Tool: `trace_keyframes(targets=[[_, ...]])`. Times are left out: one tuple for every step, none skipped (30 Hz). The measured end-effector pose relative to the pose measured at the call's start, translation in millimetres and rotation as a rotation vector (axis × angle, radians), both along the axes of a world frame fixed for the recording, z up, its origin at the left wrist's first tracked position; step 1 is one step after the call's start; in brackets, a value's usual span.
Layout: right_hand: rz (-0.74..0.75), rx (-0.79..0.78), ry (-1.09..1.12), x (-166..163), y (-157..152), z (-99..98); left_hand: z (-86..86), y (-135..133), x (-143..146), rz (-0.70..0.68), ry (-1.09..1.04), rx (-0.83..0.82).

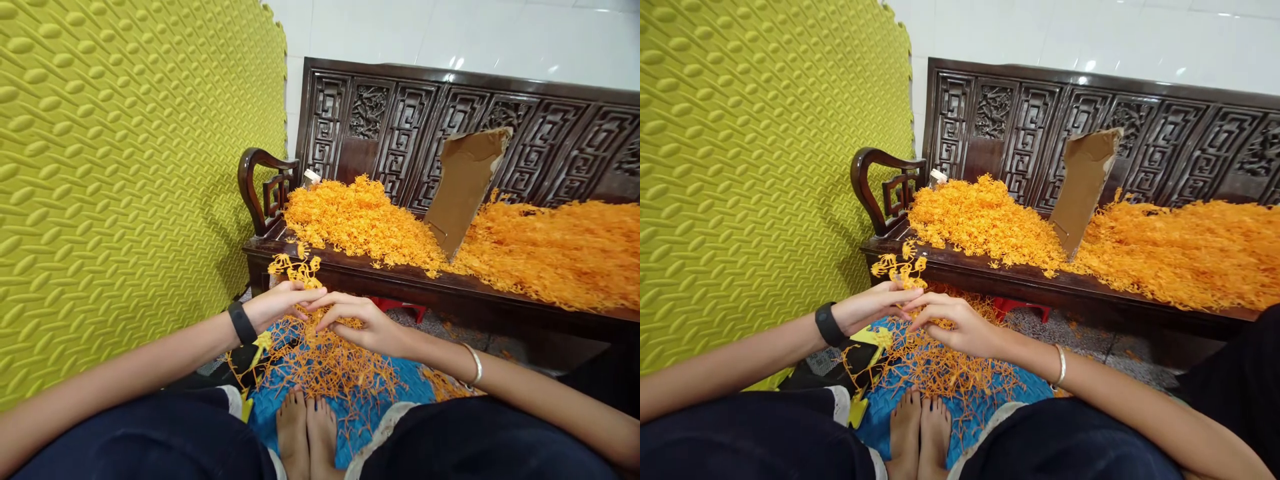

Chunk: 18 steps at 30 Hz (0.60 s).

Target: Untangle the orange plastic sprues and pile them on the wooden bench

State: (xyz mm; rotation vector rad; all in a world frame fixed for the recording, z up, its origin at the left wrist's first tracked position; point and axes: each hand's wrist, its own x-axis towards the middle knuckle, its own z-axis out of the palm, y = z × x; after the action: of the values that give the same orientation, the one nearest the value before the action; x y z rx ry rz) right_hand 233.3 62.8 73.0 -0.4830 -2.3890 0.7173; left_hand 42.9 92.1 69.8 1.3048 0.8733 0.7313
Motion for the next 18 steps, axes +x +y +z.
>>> trace_keyframes(targets=[[0.012, -0.017, -0.022, 0, 0, 0.5, -1.6, 1, 0, -0.035, -0.013, -0.005], [0.03, -0.046, -0.041, 0, -1, 1.0, -2.8, 1, -1, -0.053, -0.04, 0.003], [0.045, -0.08, -0.052, 0, -1, 1.3, -3.2, 2, -1, -0.051, -0.078, 0.023], [0.051, -0.112, -0.051, 1, 0, 1.5, -2.9, 2, -1, -0.037, -0.124, 0.047], [0.046, -0.143, -0.033, 1, 0, 1.5, -1.8, 2, -1, -0.024, -0.174, 0.068], [0.032, -0.176, -0.001, 2, 1, 1.4, -0.1, 2, -1, -0.015, -0.225, 0.081], [0.01, -0.217, 0.042, 3, 2, 1.4, 1.9, 2, -2, -0.013, -0.273, 0.084], [-0.019, -0.261, 0.096, 3, 3, 1.5, 4.0, 1, -3, -0.019, -0.317, 0.081], [-0.059, -0.308, 0.156, 4, 5, 1.8, 6.0, 1, -4, -0.029, -0.355, 0.078], [-0.11, -0.354, 0.218, 5, 6, 2.3, 7.6, 0, -5, -0.037, -0.383, 0.081], [-0.172, -0.392, 0.284, 6, 6, 3.1, 8.8, 0, -6, -0.042, -0.396, 0.093], [-0.239, -0.417, 0.346, 7, 7, 4.1, 9.6, 0, -7, -0.041, -0.389, 0.108], [-0.302, -0.428, 0.4, 8, 8, 5.3, 9.9, -1, -7, -0.037, -0.36, 0.126], [-0.35, -0.427, 0.439, 8, 8, 6.7, 9.7, -1, -7, -0.032, -0.308, 0.144], [-0.379, -0.418, 0.458, 9, 7, 8.1, 9.0, -1, -7, -0.036, -0.241, 0.161], [-0.39, -0.401, 0.457, 8, 7, 9.5, 8.0, -2, -6, -0.057, -0.168, 0.177], [-0.392, -0.381, 0.437, 8, 6, 10.9, 6.6, -2, -4, -0.092, -0.098, 0.193], [-0.391, -0.362, 0.398, 7, 5, 12.1, 5.1, -3, -2, -0.137, -0.033, 0.212]])
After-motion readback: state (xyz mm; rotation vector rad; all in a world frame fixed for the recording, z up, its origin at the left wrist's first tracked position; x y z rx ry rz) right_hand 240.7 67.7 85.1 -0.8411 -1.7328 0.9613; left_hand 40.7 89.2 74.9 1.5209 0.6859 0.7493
